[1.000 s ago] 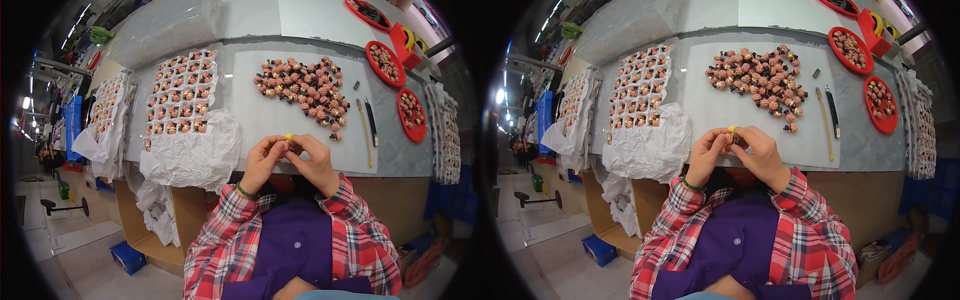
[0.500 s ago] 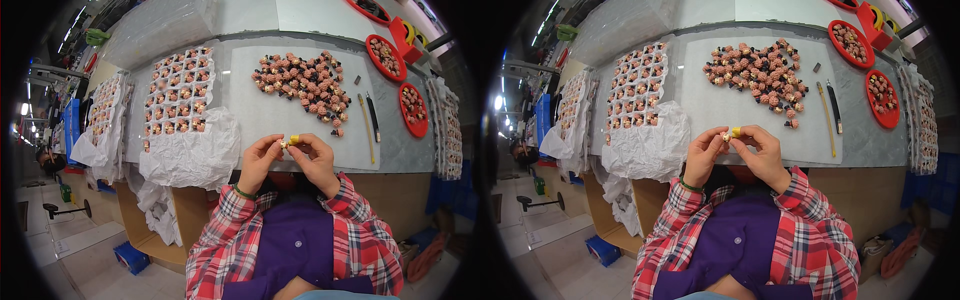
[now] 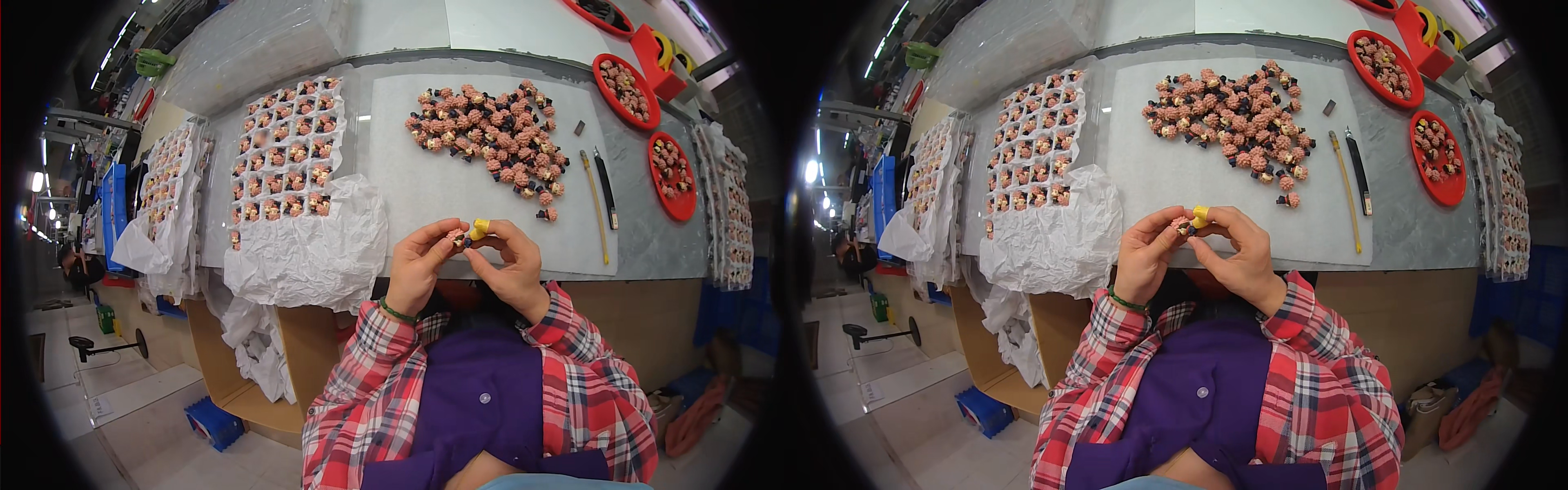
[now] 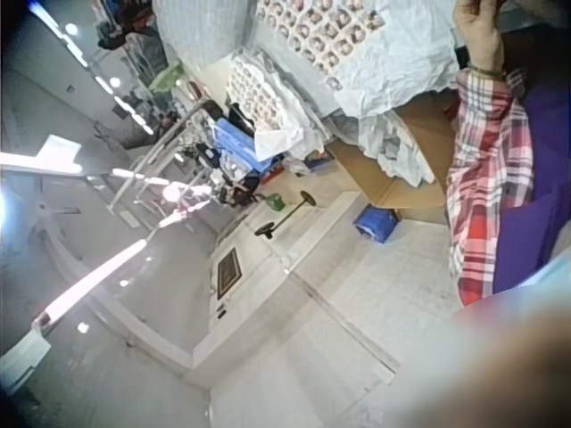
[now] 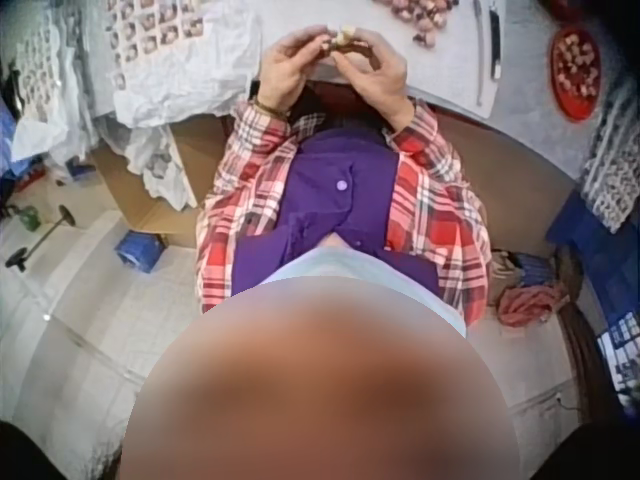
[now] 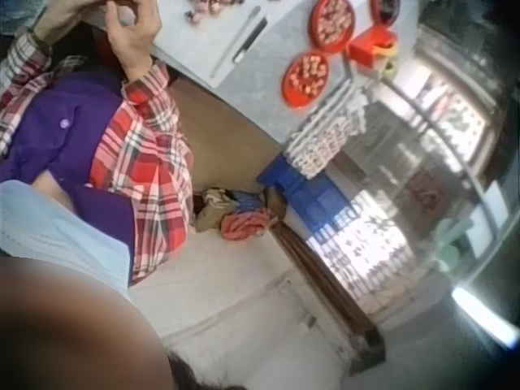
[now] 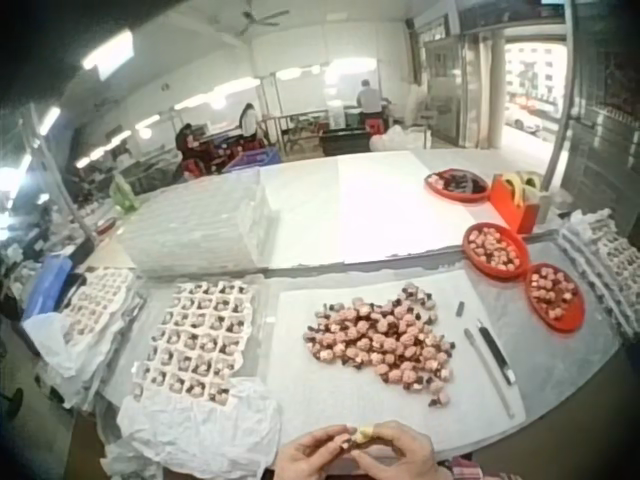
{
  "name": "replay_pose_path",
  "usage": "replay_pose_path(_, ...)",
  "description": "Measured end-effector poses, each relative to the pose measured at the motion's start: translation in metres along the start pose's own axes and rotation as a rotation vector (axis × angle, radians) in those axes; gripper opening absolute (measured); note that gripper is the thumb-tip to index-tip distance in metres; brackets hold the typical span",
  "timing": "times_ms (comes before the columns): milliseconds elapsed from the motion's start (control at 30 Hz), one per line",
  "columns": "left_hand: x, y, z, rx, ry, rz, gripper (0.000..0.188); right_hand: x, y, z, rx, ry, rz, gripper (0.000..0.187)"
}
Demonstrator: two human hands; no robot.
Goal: Assembling small doll heads by attaching yellow hair components and placing them into a tray.
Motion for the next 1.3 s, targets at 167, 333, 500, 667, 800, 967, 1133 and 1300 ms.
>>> replay_pose_path(167, -0.006, 0.002, -0.002, 0.054, -0.068, 0.01, 0.027, -0.002, 0.006, 0.018, 0.291, -0.347, 0.046, 0.031)
replay_pose_path(333, 0.001, 0.005, 0.0, 0.073, -0.113, -0.006, 0.027, 0.016, 0.017, 0.028, 0.394, -0.563, 0.117, 0.03)
replay_pose_path(500, -0.002, 0.005, -0.008, 0.096, -0.113, -0.025, 0.03, 0.066, 0.02, 0.023, 0.083, -1.057, -0.083, 0.027)
replay_pose_path(667, -0.003, 0.007, -0.008, 0.114, -0.134, -0.012, 0.029, 0.077, 0.017, 0.007, -0.005, -1.074, -0.049, 0.021)
replay_pose_path(800, -0.003, 0.006, -0.005, 0.141, -0.123, -0.04, 0.029, 0.083, 0.021, 0.005, -0.025, -1.087, -0.069, 0.018)
replay_pose_path(967, -0.001, 0.006, 0.009, 0.21, -0.061, -0.053, 0.029, 0.062, 0.021, 0.002, -0.228, -0.455, -0.046, 0.015)
replay_pose_path(1133, -0.023, 0.004, 0.013, 0.308, -0.117, 0.093, 0.028, 0.021, 0.007, 0.002, -0.103, -0.073, 0.096, 0.017)
replay_pose_path(1300, -0.015, 0.002, 0.005, 0.195, -0.014, 0.025, 0.022, 0.011, 0.005, 0.006, 0.03, -0.179, 0.143, 0.022)
Point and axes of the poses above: each hand's wrist, its own y-axis towards the middle knuckle, its own x-axis out of the back of the hand, z = x × y, the point moved 5 cm from there along y, towards the middle knuckle, and after that the axes turned 2 degrees about -z, right-handed, at the moved point
